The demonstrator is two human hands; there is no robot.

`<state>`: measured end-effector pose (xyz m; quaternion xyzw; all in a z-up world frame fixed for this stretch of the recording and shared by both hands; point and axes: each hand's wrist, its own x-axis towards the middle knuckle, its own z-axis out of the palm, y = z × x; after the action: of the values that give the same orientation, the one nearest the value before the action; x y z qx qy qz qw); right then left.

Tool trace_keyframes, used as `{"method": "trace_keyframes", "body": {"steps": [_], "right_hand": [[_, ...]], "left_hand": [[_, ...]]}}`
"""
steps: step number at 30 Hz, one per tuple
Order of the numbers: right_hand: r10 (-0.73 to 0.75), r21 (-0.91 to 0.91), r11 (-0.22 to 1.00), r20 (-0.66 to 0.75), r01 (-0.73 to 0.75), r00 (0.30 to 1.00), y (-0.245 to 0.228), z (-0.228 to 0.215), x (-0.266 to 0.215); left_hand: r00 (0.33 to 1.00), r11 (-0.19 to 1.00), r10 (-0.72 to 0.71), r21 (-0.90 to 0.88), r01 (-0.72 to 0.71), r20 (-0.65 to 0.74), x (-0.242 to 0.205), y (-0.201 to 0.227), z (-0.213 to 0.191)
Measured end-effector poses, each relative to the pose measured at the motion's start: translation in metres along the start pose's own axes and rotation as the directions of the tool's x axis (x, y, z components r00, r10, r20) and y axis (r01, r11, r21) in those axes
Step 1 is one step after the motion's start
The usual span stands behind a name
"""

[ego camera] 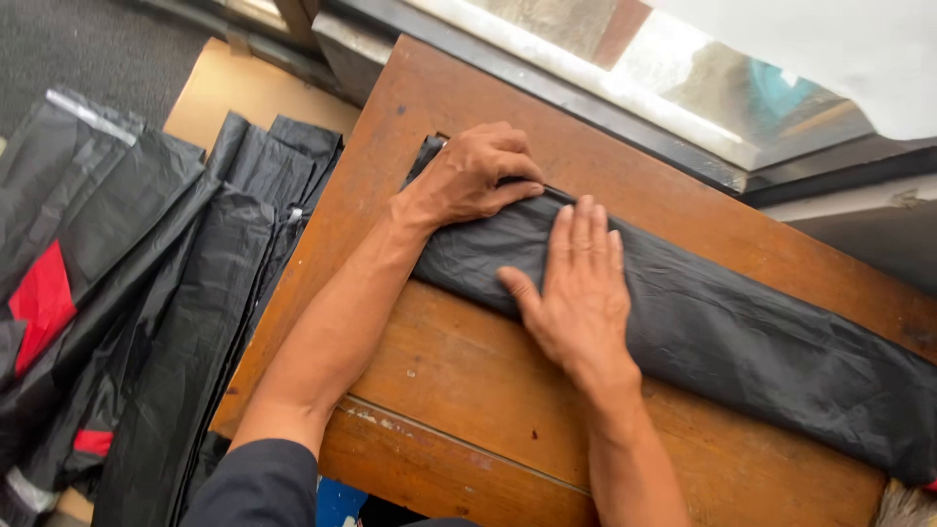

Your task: The person rolls a black plastic bag into a tight cylinder on a wooden table. They repeatedly smooth and brush the surface with a feather duster while rolling and adjusting the bag to maintain a compact shape.

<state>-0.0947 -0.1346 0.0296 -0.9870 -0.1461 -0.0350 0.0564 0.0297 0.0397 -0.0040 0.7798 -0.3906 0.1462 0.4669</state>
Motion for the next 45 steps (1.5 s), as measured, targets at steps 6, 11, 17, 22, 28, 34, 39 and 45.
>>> {"method": "trace_keyframes", "body": {"steps": [6,11,17,22,28,34,39,45], "right_hand": [[0.255,-0.027,0.967,0.152,-0.254,0.955,0.090,-0.019,-0.024],[0.296,0.024,0.953,0.134,-0.301,0.946,0.104,-0.011,-0.039],[0.309,-0.009,0.951,0.072,-0.309,0.948,0.119,0.014,-0.045],[0.246,0.041,0.968,0.054,-0.248,0.968,0.105,-0.008,-0.050],[0.249,0.060,0.967,-0.029,-0.247,0.968,0.121,0.016,-0.046],[0.271,0.127,0.954,0.022,-0.272,0.962,0.109,-0.001,-0.044],[0.214,0.034,0.977,-0.049,-0.212,0.976,0.104,-0.004,-0.043],[0.240,0.060,0.969,-0.020,-0.238,0.971,0.104,-0.006,-0.044]], "left_hand": [[1.000,0.999,-0.004,0.046,0.004,0.007,-0.001,0.001,0.001],[0.997,0.949,0.073,0.305,-0.076,0.021,0.000,0.009,0.006],[0.986,0.907,0.165,0.396,-0.141,-0.027,0.018,0.120,0.092],[0.999,0.996,0.003,0.094,-0.007,0.044,-0.023,0.158,0.160],[0.991,0.974,-0.050,0.228,0.021,0.125,-0.026,0.120,0.120],[0.981,0.932,-0.173,0.336,0.133,0.091,-0.032,0.069,0.065],[0.939,0.935,-0.304,0.238,0.261,0.163,-0.032,0.054,0.008],[0.927,0.885,-0.320,0.411,0.219,0.194,-0.028,0.064,0.008]]}}
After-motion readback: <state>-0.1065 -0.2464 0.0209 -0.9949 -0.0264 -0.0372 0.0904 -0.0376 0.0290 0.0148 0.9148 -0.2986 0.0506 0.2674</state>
